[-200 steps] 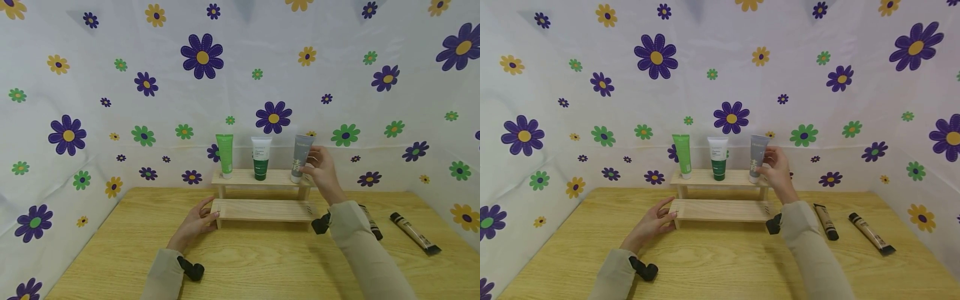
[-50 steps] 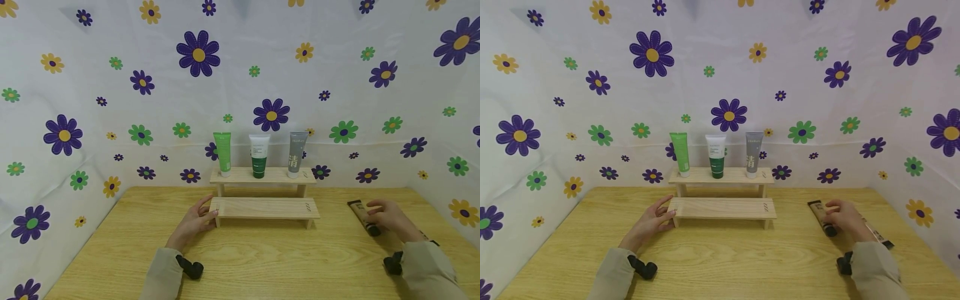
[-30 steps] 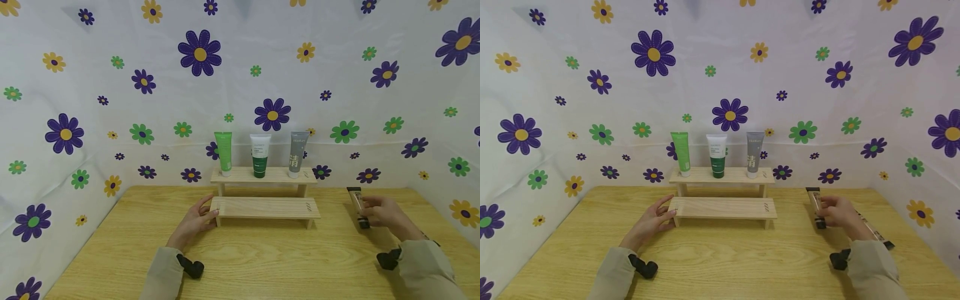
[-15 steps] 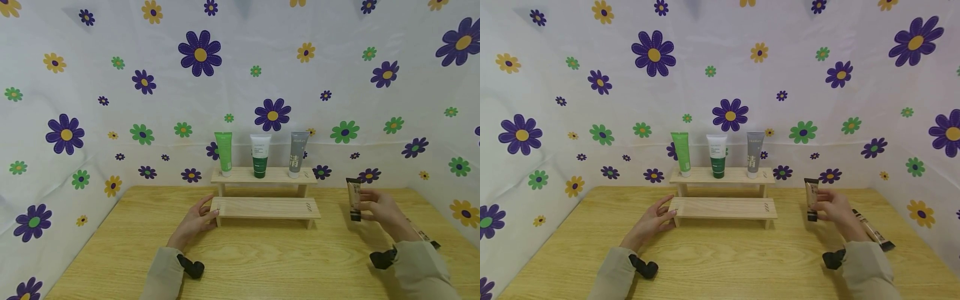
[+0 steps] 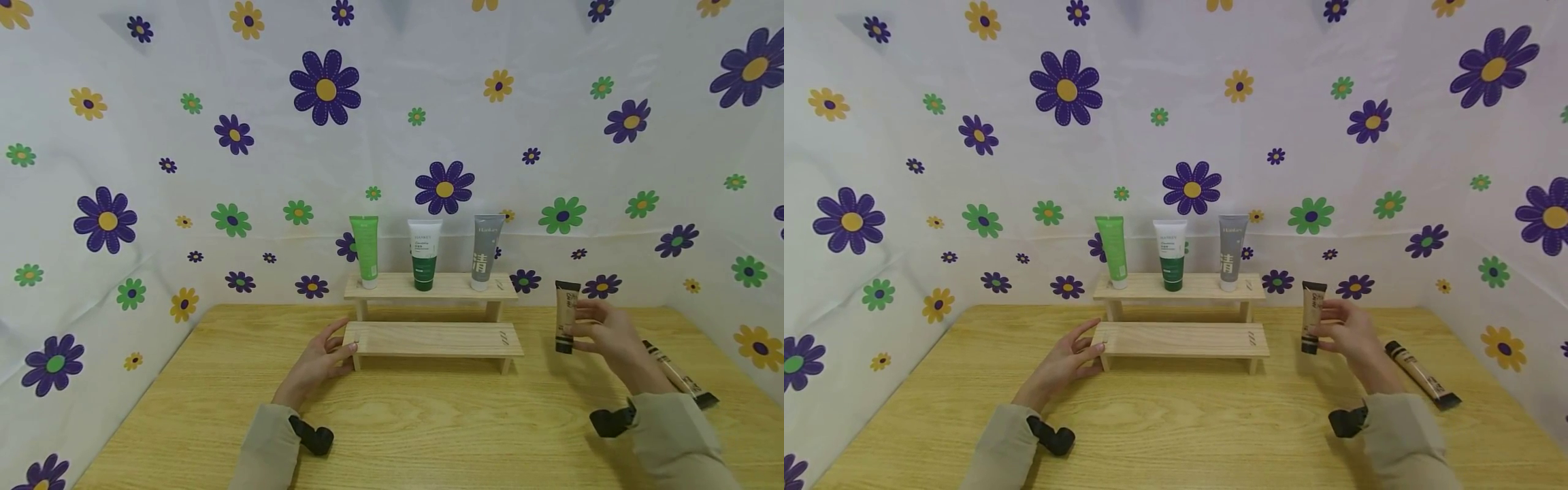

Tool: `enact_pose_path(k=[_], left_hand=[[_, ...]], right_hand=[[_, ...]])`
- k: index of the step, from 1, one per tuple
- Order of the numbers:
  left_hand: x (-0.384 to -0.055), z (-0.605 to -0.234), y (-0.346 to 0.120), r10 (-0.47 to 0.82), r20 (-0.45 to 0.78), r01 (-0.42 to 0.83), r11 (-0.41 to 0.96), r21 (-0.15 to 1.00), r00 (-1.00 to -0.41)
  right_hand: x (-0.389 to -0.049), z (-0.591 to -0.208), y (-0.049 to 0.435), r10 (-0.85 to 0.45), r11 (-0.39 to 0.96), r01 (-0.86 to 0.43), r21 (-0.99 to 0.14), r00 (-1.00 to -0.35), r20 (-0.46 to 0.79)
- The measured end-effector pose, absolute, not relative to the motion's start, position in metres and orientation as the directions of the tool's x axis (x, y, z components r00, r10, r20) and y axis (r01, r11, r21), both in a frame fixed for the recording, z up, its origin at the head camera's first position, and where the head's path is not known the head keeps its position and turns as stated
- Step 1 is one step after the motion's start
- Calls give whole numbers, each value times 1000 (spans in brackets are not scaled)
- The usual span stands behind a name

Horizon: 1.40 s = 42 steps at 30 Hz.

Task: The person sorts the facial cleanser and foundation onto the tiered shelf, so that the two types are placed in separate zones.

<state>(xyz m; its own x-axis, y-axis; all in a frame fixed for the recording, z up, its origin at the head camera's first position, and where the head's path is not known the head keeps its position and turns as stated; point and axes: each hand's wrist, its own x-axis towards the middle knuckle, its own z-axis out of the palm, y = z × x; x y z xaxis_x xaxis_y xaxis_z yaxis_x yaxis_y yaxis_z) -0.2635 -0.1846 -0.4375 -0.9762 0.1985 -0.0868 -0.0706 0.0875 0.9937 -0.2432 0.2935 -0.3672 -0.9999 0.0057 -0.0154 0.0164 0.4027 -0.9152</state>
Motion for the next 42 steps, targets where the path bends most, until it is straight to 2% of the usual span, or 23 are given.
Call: enact_pose_path(k=[7, 16, 34, 42], left_hand=[[-264, -438, -185, 202, -85, -69, 89, 994, -976], [-263, -437, -185, 195, -82, -65, 95, 993, -977], [-262, -436, -187, 229, -65, -46, 85, 995, -971], [-262, -436, -188, 224, -69, -50, 90, 995, -972]], right_hand=[[-242, -362, 278, 11, 397, -21, -918, -1000, 28], [-242, -356, 261, 8, 356, -21, -934, -1000, 25], [-241, -349, 231, -23, 325, -122, -938, -992, 121], [-242, -346, 220, -64, 262, -143, -954, -989, 131]])
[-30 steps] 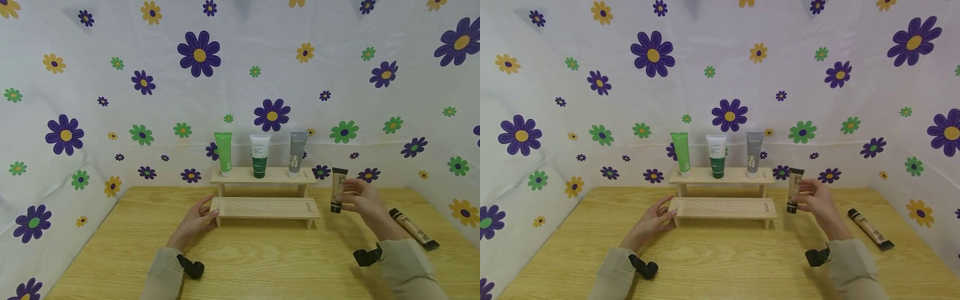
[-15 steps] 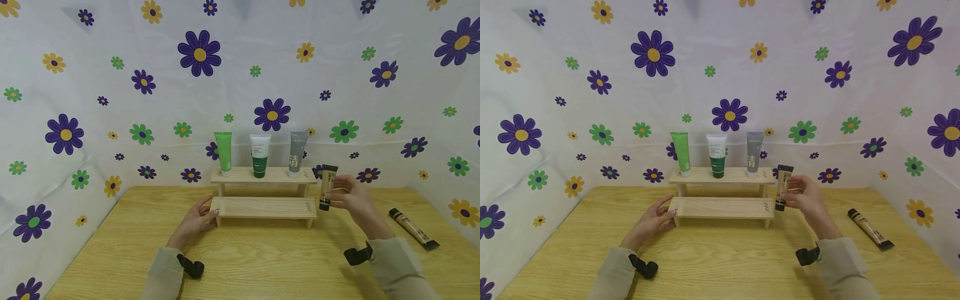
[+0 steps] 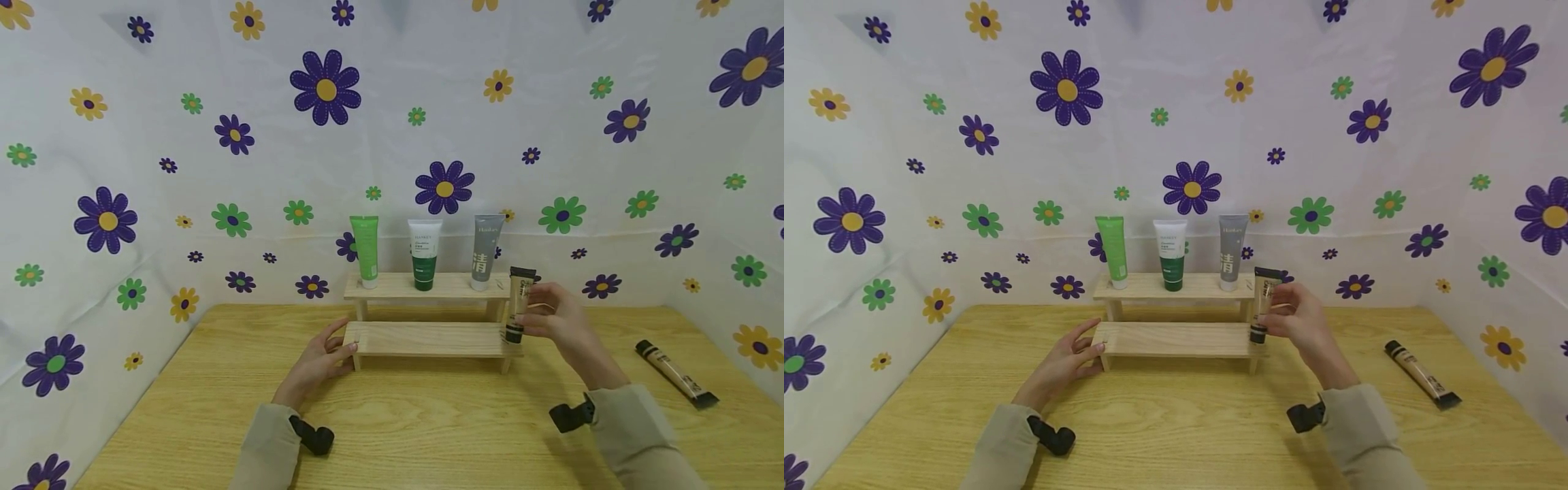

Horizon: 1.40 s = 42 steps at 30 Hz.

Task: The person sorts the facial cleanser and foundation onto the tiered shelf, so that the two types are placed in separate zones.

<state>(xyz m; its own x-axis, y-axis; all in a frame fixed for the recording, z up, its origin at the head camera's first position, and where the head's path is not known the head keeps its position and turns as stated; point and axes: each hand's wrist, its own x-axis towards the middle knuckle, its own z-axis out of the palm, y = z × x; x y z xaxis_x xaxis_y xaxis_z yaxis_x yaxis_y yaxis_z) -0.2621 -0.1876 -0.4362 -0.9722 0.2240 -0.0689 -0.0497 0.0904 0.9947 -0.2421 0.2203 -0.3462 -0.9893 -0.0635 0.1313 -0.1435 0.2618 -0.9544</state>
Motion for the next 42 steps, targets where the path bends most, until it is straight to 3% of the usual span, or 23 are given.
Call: enact_pose_path(k=[42], left_hand=[[-263, -437, -184, 212, -81, -68, 68, 995, -974]], right_hand=[[-251, -344, 153, -67, 276, -233, -932, -972, 223]])
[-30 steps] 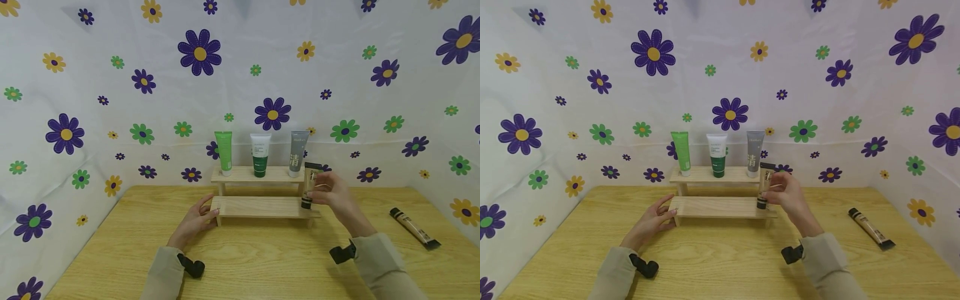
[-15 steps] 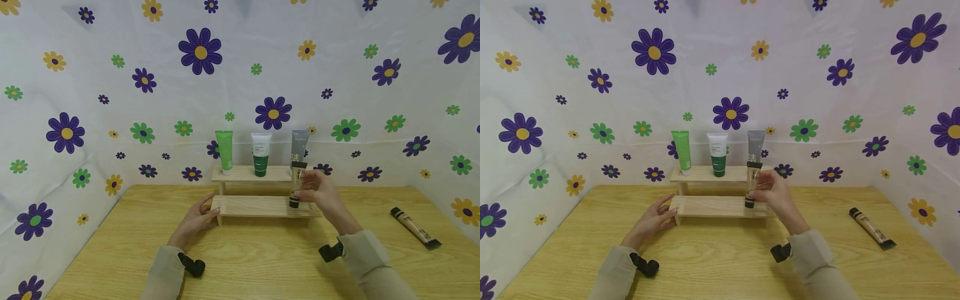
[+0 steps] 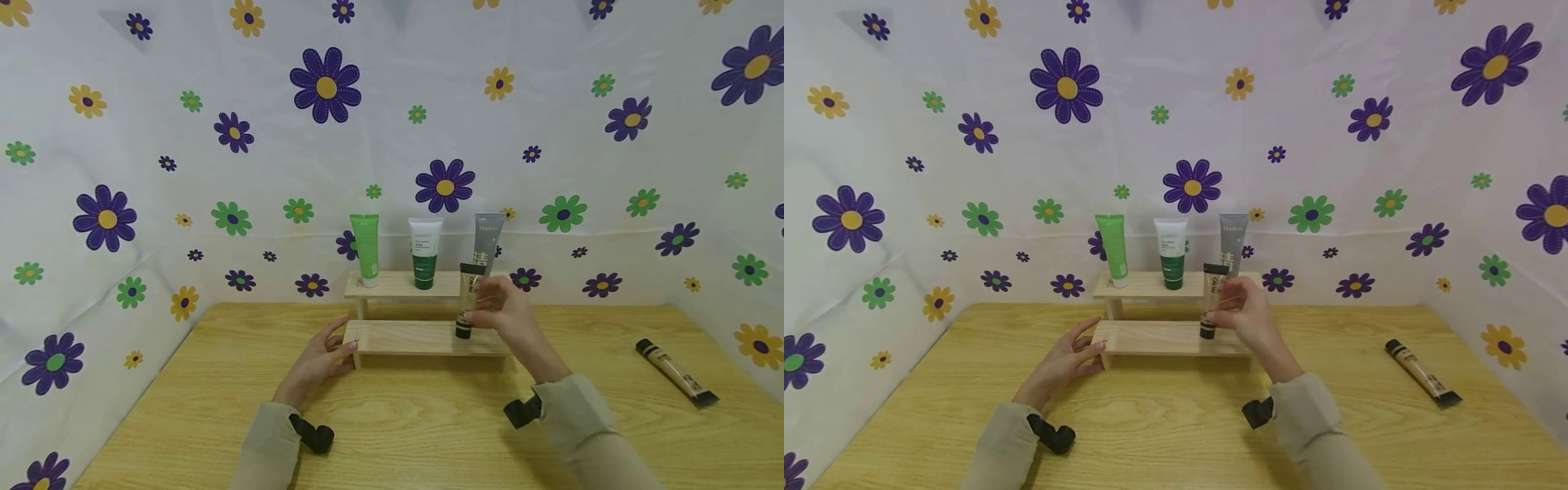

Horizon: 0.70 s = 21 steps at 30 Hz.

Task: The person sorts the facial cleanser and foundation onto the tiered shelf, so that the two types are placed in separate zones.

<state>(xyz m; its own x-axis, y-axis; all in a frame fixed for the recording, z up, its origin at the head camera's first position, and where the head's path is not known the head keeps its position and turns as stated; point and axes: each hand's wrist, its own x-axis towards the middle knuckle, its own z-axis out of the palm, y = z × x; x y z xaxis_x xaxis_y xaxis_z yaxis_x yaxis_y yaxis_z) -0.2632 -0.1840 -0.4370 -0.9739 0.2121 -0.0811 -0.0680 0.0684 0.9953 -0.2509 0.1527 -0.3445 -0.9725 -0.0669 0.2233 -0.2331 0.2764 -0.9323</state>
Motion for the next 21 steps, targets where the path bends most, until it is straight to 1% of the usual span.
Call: enact_pose_path(k=[11, 21], left_hand=[[-262, -436, -184, 208, -87, -72, 77, 994, -974], [-262, -435, -184, 208, -87, -76, 60, 995, -974]], right_hand=[[-254, -346, 133, -71, 254, -246, -935, -969, 236], [-258, -351, 119, -54, 268, -248, -931, -969, 242]])
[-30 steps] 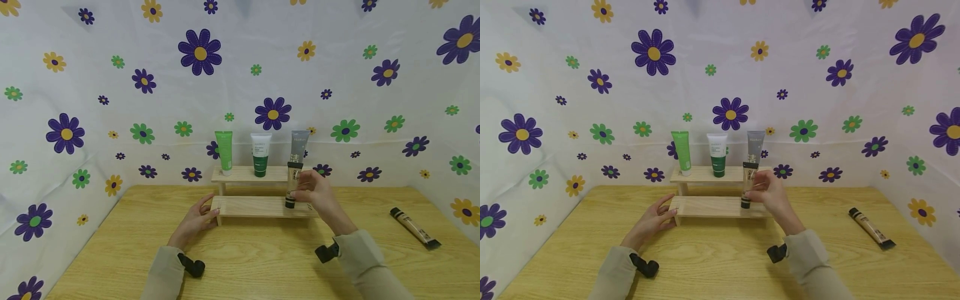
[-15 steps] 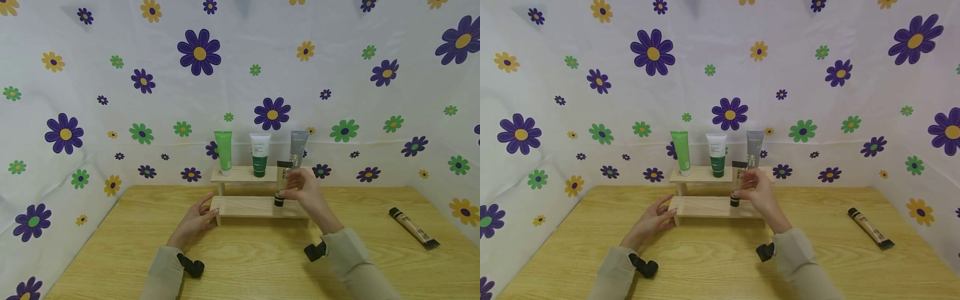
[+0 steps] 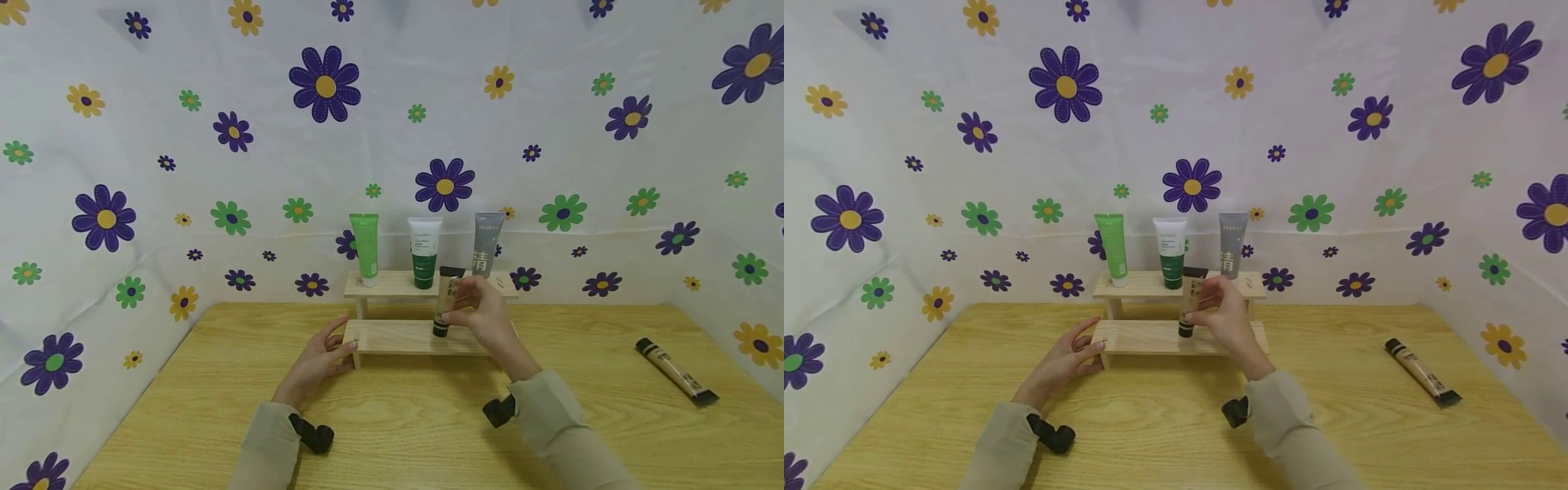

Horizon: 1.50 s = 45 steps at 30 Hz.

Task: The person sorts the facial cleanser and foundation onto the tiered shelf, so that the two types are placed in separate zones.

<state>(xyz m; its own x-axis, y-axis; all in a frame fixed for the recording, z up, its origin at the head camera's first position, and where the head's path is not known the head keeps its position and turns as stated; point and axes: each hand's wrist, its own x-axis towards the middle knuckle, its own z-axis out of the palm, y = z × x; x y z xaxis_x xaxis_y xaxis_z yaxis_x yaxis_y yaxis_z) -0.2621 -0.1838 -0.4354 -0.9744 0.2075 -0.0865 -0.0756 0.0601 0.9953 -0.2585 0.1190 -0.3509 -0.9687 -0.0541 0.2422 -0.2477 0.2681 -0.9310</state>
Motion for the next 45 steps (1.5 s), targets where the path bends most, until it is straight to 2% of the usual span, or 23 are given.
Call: enact_pose_path(k=[18, 33, 41, 45], left_hand=[[-262, -435, -184, 207, -82, -71, 60, 996, -975], [-262, -436, -184, 206, -80, -70, 56, 996, -975], [-263, -437, -185, 207, -81, -71, 57, 996, -975], [-263, -436, -185, 218, -83, -72, 56, 996, -972]], right_hand=[[-267, -367, 89, -76, 220, -317, -923, -948, 308], [-271, -379, 65, -50, 254, -397, -882, -916, 398], [-275, -385, 54, -63, 249, -481, -840, -874, 482], [-276, -388, 49, -88, 283, -549, -787, -832, 548]])
